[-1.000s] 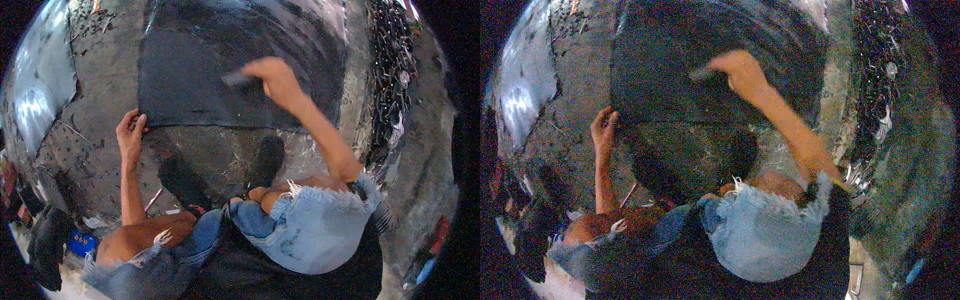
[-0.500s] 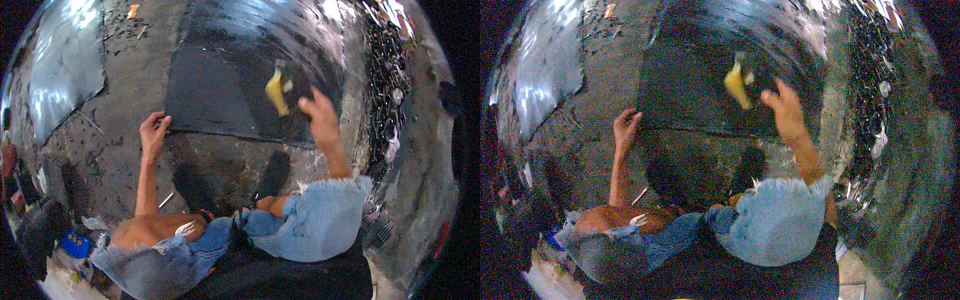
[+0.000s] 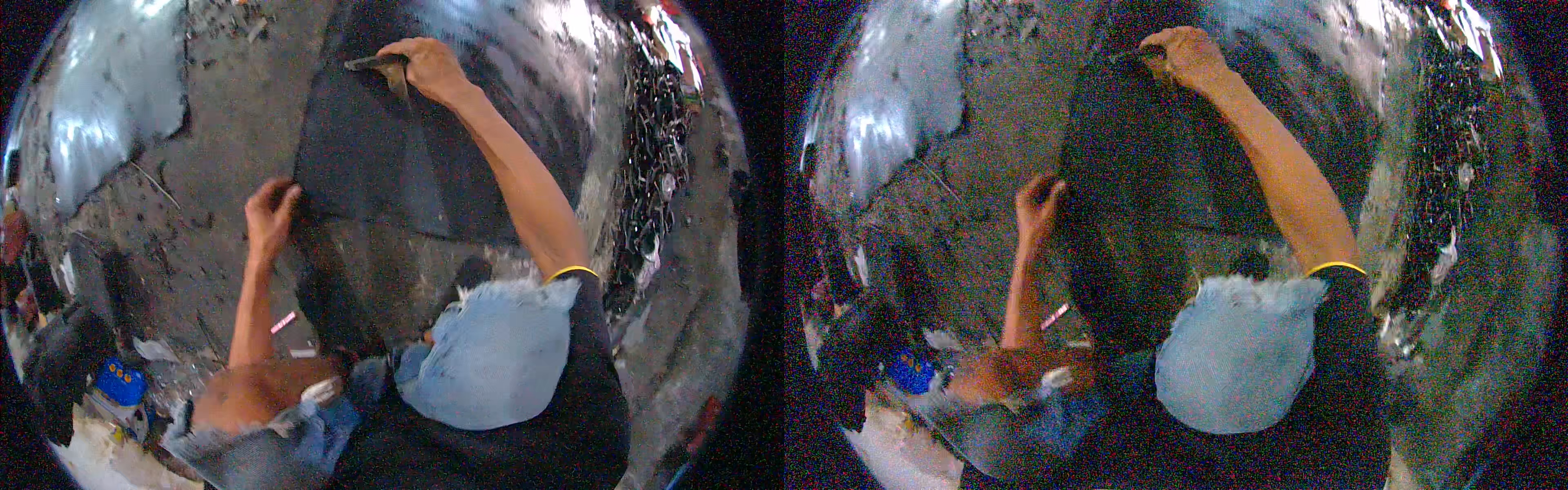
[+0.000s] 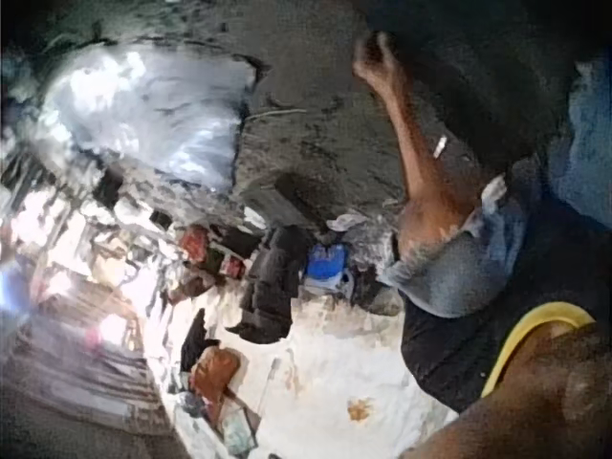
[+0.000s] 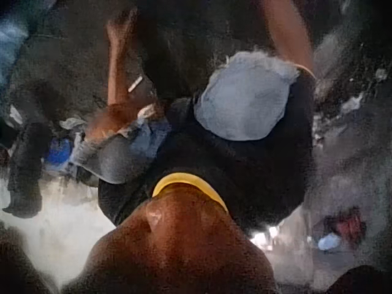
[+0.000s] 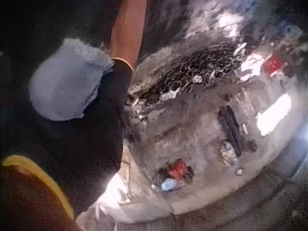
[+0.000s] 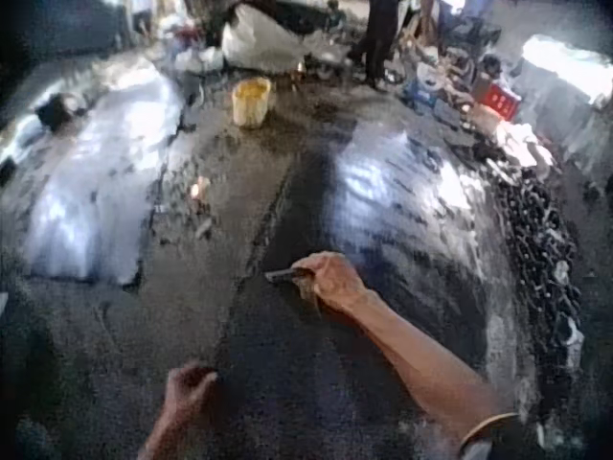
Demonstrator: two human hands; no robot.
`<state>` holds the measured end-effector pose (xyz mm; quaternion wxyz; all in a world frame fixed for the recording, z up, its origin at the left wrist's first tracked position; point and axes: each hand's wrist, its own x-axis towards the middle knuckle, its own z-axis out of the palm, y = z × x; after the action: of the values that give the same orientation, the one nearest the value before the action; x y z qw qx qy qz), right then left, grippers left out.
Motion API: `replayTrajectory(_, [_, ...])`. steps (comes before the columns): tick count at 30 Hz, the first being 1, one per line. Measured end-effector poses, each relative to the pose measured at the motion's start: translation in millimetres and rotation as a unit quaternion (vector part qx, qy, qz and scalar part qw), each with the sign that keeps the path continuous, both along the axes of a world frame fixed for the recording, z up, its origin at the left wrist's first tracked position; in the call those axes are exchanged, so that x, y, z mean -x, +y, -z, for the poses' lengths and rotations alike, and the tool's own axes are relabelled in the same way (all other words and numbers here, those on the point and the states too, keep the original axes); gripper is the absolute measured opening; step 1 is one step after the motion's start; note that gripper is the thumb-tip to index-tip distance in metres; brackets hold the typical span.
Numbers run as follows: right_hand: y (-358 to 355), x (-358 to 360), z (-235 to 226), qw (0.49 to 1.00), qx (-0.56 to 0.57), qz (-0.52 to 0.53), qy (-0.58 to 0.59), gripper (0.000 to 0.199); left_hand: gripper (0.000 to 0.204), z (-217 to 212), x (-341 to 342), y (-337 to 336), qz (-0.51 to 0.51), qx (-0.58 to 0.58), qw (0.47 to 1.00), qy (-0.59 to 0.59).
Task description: The person applies a yellow adhesive to a large black rubber sheet using a brush and a bucket. They spread the glue evenly across the surface, then lift and fold the sheet before placing it back down.
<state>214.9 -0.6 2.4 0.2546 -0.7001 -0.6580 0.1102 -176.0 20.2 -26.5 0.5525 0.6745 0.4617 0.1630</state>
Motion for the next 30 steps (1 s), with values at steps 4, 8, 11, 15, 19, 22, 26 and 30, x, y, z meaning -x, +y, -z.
replayTrajectory(4, [-158,69,-19,0.995,0.071,0.072,-0.005,0.038,0.027,3,-5,3,0.005,0.011,1.0,0.011])
replayTrajectory(8, [-226,147,-42,0.986,0.077,0.14,-0.038,0.04,0.026,-7,1,7,-0.02,0.048,0.999,0.012])
replayTrajectory(11, [-249,160,-51,0.976,0.1,0.186,-0.048,0.042,0.026,0,-10,4,-0.01,0.058,0.998,-0.006])
replayTrajectory(15, [-245,158,-79,0.917,0.231,0.291,0.145,0.032,0.028,8,-2,7,0.004,0.015,0.999,-0.042])
replayTrajectory(19, [-187,93,-146,0.881,0.158,0.315,0.315,0.044,0.028,10,-5,-2,0.031,-0.087,0.996,-0.018])
replayTrajectory(22, [-106,71,-118,0.751,0.083,0.238,0.61,0.035,0.028,-9,11,6,0.031,-0.071,0.997,0.024])
replayTrajectory(26, [-32,28,14,0.971,-0.018,0.226,-0.072,0.032,0.032,-18,-18,-13,0.026,-0.027,0.999,0.011])
replayTrajectory(30, [38,53,-7,0.982,-0.053,0.117,-0.135,0.027,0.029,-55,-5,-7,0.033,0.003,0.998,0.053])
